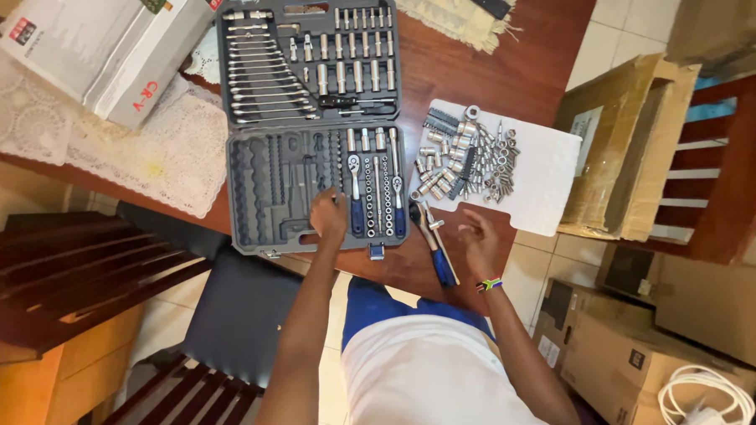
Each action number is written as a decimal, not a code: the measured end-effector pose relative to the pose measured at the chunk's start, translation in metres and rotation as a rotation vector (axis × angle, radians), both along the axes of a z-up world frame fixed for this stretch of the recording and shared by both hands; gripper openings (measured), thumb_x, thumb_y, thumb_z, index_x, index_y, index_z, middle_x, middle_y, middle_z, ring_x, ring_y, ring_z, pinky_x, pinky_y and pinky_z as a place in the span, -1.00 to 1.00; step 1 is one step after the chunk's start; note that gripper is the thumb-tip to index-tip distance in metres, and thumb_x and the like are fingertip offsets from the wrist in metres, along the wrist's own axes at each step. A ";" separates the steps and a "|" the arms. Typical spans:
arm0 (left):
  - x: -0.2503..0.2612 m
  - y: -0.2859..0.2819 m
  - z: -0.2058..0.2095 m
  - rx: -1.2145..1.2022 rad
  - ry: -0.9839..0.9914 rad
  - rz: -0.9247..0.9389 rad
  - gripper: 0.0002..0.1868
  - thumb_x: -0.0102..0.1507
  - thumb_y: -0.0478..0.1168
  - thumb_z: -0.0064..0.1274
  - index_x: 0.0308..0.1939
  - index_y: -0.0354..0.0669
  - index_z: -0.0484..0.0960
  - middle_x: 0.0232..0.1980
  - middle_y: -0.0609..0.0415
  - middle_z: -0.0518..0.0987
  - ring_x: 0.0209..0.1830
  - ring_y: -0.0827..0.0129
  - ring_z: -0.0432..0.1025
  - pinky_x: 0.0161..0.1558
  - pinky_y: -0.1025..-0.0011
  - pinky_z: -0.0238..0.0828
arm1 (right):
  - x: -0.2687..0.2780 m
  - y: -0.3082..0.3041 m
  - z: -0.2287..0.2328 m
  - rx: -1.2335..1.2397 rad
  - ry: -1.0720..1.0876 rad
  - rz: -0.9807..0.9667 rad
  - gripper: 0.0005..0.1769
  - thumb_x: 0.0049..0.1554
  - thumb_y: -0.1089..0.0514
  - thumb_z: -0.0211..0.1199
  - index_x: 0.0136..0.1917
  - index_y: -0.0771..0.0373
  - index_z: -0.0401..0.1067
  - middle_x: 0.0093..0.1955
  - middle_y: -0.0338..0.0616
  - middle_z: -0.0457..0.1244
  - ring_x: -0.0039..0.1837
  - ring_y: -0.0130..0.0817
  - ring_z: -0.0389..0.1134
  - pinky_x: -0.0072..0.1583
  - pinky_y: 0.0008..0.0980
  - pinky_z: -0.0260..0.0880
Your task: The person repeatedly picks up socket bits from a white paper on the table, attaches them to a ratchet handle, and places them into designated slots in an open tool case. The person continues this process for multiple sockets throughout the clip.
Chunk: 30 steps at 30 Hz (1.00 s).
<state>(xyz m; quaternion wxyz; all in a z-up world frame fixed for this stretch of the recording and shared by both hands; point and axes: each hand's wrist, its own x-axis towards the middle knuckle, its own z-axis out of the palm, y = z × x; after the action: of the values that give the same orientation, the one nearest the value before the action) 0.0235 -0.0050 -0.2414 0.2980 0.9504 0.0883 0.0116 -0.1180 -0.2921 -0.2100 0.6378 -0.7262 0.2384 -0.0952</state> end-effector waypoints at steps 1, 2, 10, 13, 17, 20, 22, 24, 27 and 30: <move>0.006 0.000 -0.003 0.044 0.014 -0.016 -0.73 0.11 -0.09 0.05 -0.19 -0.13 0.60 -0.18 -0.11 0.54 -0.15 -0.01 0.40 -0.17 0.11 0.33 | 0.003 0.002 0.006 0.006 0.012 0.005 -0.61 0.03 0.36 0.16 0.16 0.27 0.36 0.09 -0.11 0.21 -0.06 -0.48 0.28 -0.04 -0.47 0.33; 0.011 0.000 -0.005 0.061 0.032 -0.031 -0.73 0.10 -0.09 0.04 -0.20 -0.12 0.61 -0.19 -0.10 0.54 -0.15 0.00 0.41 -0.16 0.12 0.33 | 0.004 0.002 0.013 -0.023 0.029 0.017 -0.64 0.04 0.36 0.15 0.15 0.27 0.37 0.09 -0.12 0.22 -0.05 -0.49 0.28 -0.03 -0.48 0.32; 0.038 0.000 -0.029 0.266 0.142 -0.173 -0.76 0.12 -0.09 0.02 -0.32 -0.17 0.64 -0.22 -0.06 0.56 -0.19 0.05 0.45 -0.15 0.17 0.38 | 0.007 -0.021 0.058 -0.082 -0.083 -0.095 -0.70 0.06 0.38 0.16 0.10 0.32 0.37 0.04 -0.20 0.28 0.02 -0.52 0.27 0.07 -0.52 0.28; 0.040 0.000 -0.036 0.214 0.090 -0.182 -0.80 0.07 -0.13 0.01 -0.38 -0.14 0.66 -0.23 -0.06 0.56 -0.21 0.07 0.46 -0.15 0.17 0.38 | -0.002 -0.026 0.062 -0.006 0.019 -0.173 -0.71 0.05 0.36 0.15 0.08 0.31 0.38 -0.06 -0.23 0.27 -0.09 -0.53 0.27 -0.03 -0.53 0.30; 0.043 0.000 -0.047 0.363 0.084 -0.295 -0.81 0.11 -0.18 -0.03 -0.44 -0.16 0.65 -0.23 -0.01 0.57 -0.19 0.11 0.46 -0.16 0.19 0.40 | -0.013 -0.025 0.056 0.022 -0.029 -0.153 -0.77 0.08 0.35 0.13 0.05 0.32 0.40 -0.07 -0.23 0.28 -0.07 -0.54 0.28 -0.02 -0.55 0.30; 0.043 0.002 -0.055 0.373 0.100 -0.329 -0.82 0.12 -0.24 -0.06 -0.43 -0.17 0.65 -0.23 -0.04 0.57 -0.18 0.12 0.47 -0.19 0.22 0.42 | -0.021 -0.020 0.050 0.011 -0.035 -0.118 -0.79 0.09 0.34 0.14 0.03 0.33 0.41 -0.09 -0.22 0.29 -0.08 -0.53 0.29 0.00 -0.56 0.29; 0.046 -0.003 -0.055 0.375 0.141 -0.315 -0.83 0.12 -0.29 -0.08 -0.40 -0.18 0.64 -0.21 -0.06 0.57 -0.18 0.13 0.48 -0.22 0.25 0.43 | -0.019 -0.016 0.048 0.031 -0.031 -0.114 -0.82 0.10 0.32 0.15 0.02 0.33 0.41 -0.09 -0.22 0.30 -0.08 -0.53 0.29 0.00 -0.56 0.29; 0.048 -0.004 -0.052 0.353 0.186 -0.306 -0.83 0.13 -0.28 -0.09 -0.39 -0.20 0.64 -0.21 -0.08 0.57 -0.21 0.11 0.49 -0.23 0.24 0.44 | -0.021 -0.011 0.049 0.074 -0.007 -0.119 -0.82 0.10 0.31 0.16 0.01 0.33 0.42 -0.11 -0.22 0.30 -0.10 -0.53 0.28 -0.04 -0.55 0.30; 0.046 -0.003 -0.030 0.337 0.184 -0.281 -0.83 0.14 -0.27 -0.08 -0.39 -0.19 0.64 -0.23 -0.08 0.58 -0.24 0.09 0.50 -0.25 0.23 0.44 | -0.021 -0.009 0.056 0.089 0.015 -0.098 -0.82 0.11 0.29 0.16 0.01 0.34 0.42 -0.11 -0.21 0.30 -0.10 -0.53 0.28 -0.05 -0.55 0.31; 0.038 -0.007 0.015 0.214 0.149 -0.184 -0.80 0.16 -0.18 -0.04 -0.37 -0.16 0.66 -0.26 -0.09 0.59 -0.28 0.04 0.49 -0.28 0.20 0.40 | -0.017 -0.009 0.067 0.132 0.033 -0.069 -0.81 0.11 0.27 0.15 0.02 0.33 0.41 -0.08 -0.21 0.31 -0.07 -0.53 0.30 -0.04 -0.54 0.31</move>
<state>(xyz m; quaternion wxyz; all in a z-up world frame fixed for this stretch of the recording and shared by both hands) 0.0612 -0.0122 -0.2266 0.1874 0.9790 0.0207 -0.0770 -0.1345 -0.3006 -0.1425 0.6765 -0.6754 0.2796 -0.0892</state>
